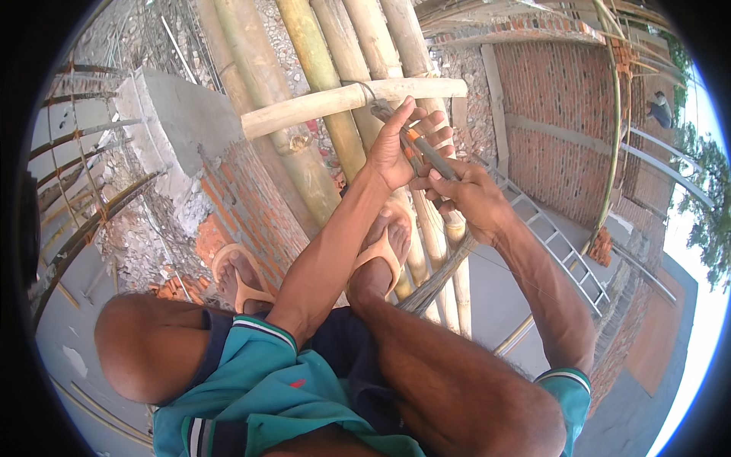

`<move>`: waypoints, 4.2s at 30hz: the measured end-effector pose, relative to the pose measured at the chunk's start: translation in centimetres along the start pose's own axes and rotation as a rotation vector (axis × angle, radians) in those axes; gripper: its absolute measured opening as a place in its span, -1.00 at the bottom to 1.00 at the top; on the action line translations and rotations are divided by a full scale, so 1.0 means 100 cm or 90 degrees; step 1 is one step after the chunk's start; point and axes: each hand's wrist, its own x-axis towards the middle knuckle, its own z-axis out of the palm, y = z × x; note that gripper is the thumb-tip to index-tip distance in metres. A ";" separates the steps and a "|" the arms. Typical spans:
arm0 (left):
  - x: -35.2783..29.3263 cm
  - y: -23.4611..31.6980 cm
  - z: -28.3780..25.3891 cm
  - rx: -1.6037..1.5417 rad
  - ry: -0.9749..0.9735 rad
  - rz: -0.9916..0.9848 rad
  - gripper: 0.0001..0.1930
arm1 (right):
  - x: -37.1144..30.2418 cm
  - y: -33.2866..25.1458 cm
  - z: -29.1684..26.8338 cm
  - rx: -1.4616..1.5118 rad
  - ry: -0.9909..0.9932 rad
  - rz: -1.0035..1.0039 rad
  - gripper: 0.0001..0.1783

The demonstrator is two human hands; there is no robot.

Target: The person secures bamboo poles together using wire and pliers while standing on a bamboo scaffold. They repeatedly wrap and twist wire around pole intersections to fasten them.

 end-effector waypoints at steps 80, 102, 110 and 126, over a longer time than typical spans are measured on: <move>-0.037 -0.011 0.035 0.282 0.281 0.259 -0.70 | 0.010 -0.050 -0.037 -0.630 0.017 -0.086 -0.62; 0.025 -0.027 0.038 -0.254 0.008 0.200 -0.75 | 0.006 0.011 -0.010 -1.051 0.404 -0.441 -0.14; 0.065 -0.030 0.055 -0.120 0.167 0.239 -0.52 | 0.105 -0.003 -0.114 -0.995 0.304 -0.578 -0.67; 0.014 -0.018 0.024 0.021 0.112 0.143 -0.31 | 0.039 -0.010 -0.057 0.005 -0.232 0.120 -0.47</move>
